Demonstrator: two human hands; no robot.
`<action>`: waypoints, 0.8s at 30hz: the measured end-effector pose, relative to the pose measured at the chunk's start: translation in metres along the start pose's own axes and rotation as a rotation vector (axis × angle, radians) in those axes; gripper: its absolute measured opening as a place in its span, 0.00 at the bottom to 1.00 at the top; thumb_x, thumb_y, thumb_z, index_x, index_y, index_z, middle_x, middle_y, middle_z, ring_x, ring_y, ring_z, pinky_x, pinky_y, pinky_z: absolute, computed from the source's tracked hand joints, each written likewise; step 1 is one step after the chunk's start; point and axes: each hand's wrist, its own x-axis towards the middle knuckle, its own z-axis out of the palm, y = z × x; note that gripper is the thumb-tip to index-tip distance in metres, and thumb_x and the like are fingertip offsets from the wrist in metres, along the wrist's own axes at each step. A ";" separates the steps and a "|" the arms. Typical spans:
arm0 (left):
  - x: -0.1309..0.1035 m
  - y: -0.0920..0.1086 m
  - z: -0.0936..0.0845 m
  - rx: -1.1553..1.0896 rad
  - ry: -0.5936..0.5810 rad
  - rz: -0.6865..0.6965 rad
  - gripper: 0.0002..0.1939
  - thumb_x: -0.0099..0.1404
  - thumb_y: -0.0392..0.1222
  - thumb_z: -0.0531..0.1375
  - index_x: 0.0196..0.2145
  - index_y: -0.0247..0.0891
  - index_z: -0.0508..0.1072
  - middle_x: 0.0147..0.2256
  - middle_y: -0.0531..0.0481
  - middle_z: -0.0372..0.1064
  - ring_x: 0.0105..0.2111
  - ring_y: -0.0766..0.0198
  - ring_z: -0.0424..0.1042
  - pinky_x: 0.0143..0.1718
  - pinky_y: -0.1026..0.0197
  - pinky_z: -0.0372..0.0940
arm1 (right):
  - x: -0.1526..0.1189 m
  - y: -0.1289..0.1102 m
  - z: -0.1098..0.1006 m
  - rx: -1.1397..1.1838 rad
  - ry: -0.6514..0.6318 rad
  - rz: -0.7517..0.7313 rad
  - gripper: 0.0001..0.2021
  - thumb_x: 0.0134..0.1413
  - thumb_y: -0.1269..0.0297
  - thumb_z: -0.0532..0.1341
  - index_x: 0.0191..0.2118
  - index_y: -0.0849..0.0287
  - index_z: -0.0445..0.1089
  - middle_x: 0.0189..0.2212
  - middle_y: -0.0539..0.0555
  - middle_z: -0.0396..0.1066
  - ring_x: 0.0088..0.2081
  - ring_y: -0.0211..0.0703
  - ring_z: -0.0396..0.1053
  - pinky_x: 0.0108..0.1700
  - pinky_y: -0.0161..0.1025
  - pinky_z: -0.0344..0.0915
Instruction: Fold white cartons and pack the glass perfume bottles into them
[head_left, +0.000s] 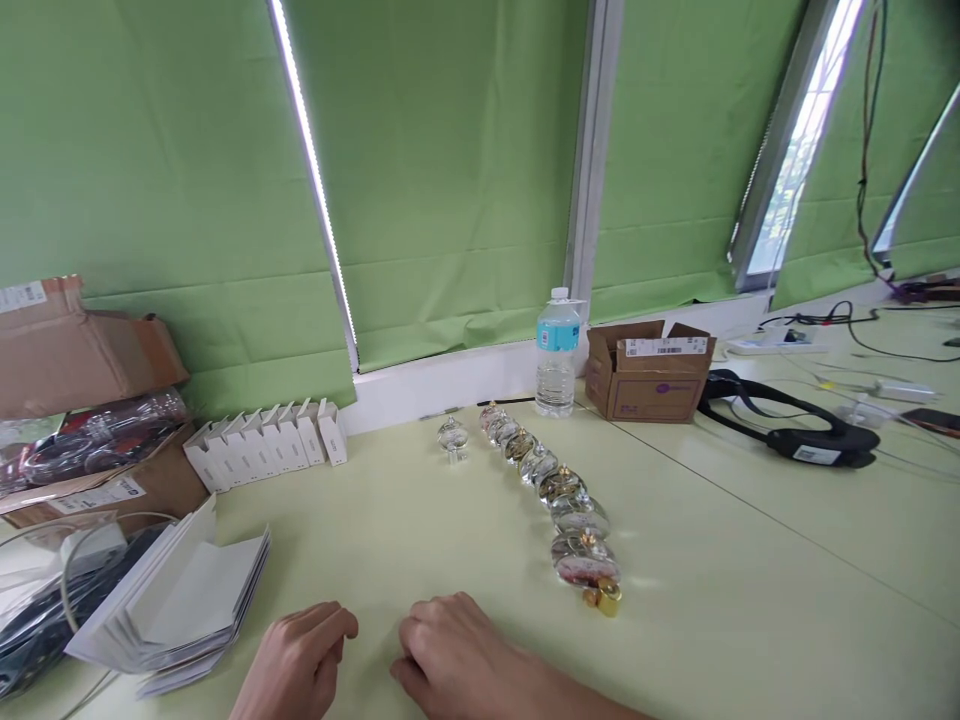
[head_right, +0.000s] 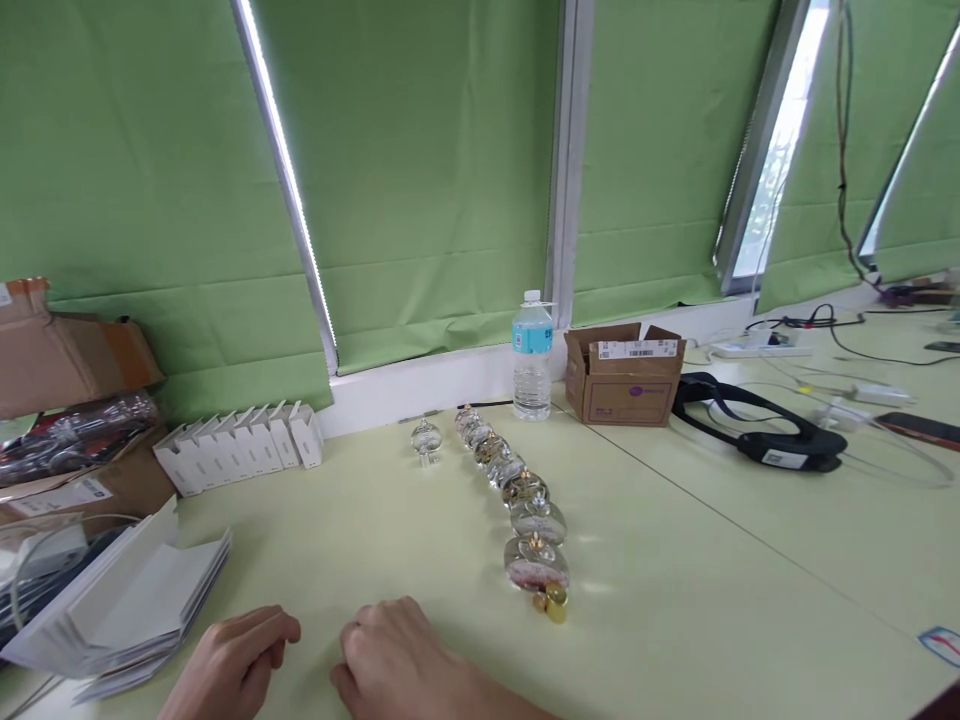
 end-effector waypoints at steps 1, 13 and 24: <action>0.000 0.000 0.000 -0.001 -0.003 -0.009 0.17 0.50 0.24 0.45 0.26 0.41 0.67 0.18 0.57 0.64 0.16 0.69 0.65 0.19 0.69 0.58 | -0.001 0.000 0.000 -0.001 0.010 0.000 0.13 0.58 0.61 0.53 0.31 0.60 0.72 0.29 0.55 0.76 0.31 0.45 0.72 0.32 0.37 0.59; -0.004 -0.003 0.002 0.010 -0.158 -0.162 0.19 0.52 0.25 0.45 0.28 0.43 0.71 0.21 0.56 0.68 0.19 0.67 0.68 0.21 0.70 0.60 | -0.001 0.000 -0.002 -0.001 0.001 0.004 0.13 0.58 0.60 0.53 0.31 0.59 0.72 0.29 0.54 0.76 0.30 0.44 0.71 0.31 0.37 0.56; -0.006 -0.008 0.001 -0.031 -0.240 -0.305 0.19 0.58 0.27 0.45 0.33 0.43 0.73 0.26 0.54 0.72 0.26 0.65 0.72 0.29 0.67 0.62 | -0.004 0.001 0.004 -0.018 0.041 0.003 0.15 0.60 0.59 0.50 0.29 0.58 0.70 0.29 0.53 0.75 0.29 0.43 0.70 0.29 0.38 0.50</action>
